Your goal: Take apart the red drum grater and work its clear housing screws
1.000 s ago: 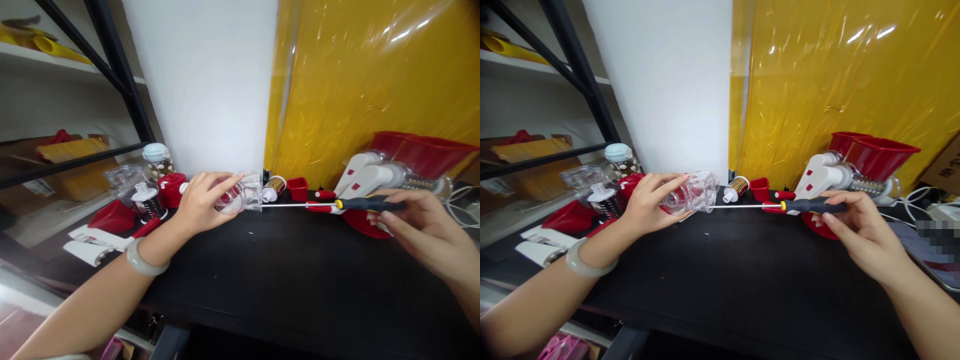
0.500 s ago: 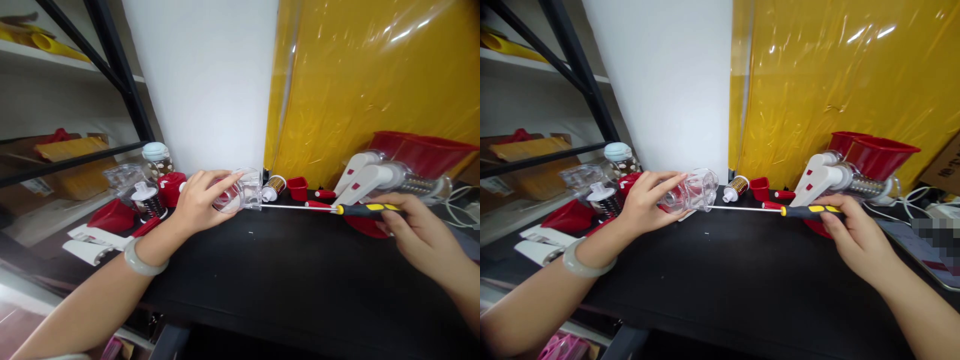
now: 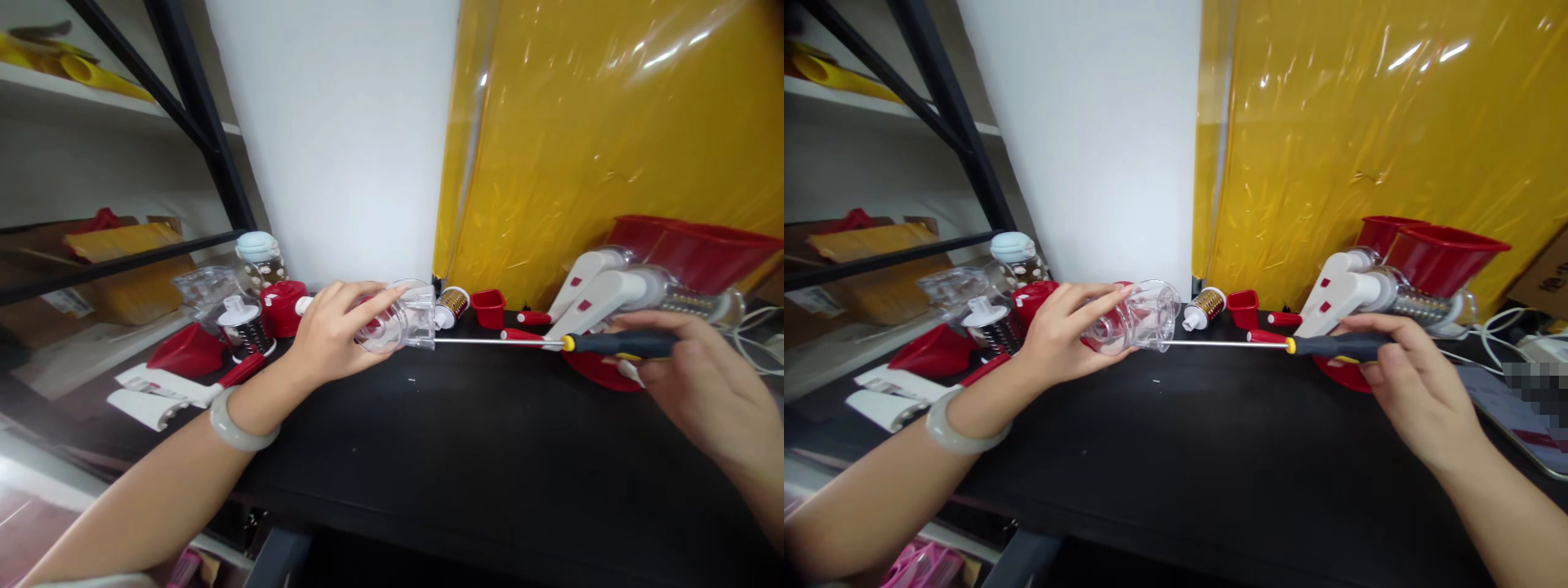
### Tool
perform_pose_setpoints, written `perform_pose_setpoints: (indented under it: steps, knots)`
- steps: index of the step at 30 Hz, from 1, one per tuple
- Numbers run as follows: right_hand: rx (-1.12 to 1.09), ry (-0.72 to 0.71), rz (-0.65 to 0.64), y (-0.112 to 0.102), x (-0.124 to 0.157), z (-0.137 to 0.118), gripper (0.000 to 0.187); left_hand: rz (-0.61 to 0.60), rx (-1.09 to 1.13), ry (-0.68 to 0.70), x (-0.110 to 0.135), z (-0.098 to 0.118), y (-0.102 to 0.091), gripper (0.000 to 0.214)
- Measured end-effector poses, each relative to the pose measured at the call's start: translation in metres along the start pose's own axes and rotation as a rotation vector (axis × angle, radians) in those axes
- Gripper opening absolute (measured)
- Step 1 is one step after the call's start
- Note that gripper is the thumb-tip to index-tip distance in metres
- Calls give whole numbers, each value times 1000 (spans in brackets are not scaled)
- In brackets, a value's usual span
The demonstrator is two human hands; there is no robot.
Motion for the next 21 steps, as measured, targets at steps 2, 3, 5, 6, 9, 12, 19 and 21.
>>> perform_pose_setpoints:
  steps: [2,3,5,6,9,12,19,21]
  knots:
    - [201,-75,-26,-3,0,2,51,10,-9,-1,-1,0,-1,73]
    - [318,-120,-17,-4,0,3,51,17,-14,-3,-1,0,-1,72]
    - [472,-192,13,-5,0,3,49,30,-26,-4,-1,-1,-1,72]
    - [491,-217,24,-4,0,3,48,34,-31,-4,-1,-1,-2,71]
    - [375,-273,45,-2,-3,1,37,40,-38,-7,0,-3,-2,72]
    - [157,-225,65,0,-5,-1,39,35,-39,-11,0,-4,-2,72]
    - [-281,136,63,10,-2,2,62,21,-19,11,0,0,1,73]
    - [-294,58,61,8,-2,2,59,19,-16,13,0,0,1,73]
Point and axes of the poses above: each hand's wrist, its own x-axis away from the middle knuckle, its own y-axis out of the palm, z = x × y, the point moved 4 cm from there along -x, towards the middle knuckle, and after that the axes turned 3 degrees about y, right-handed, at the moved point
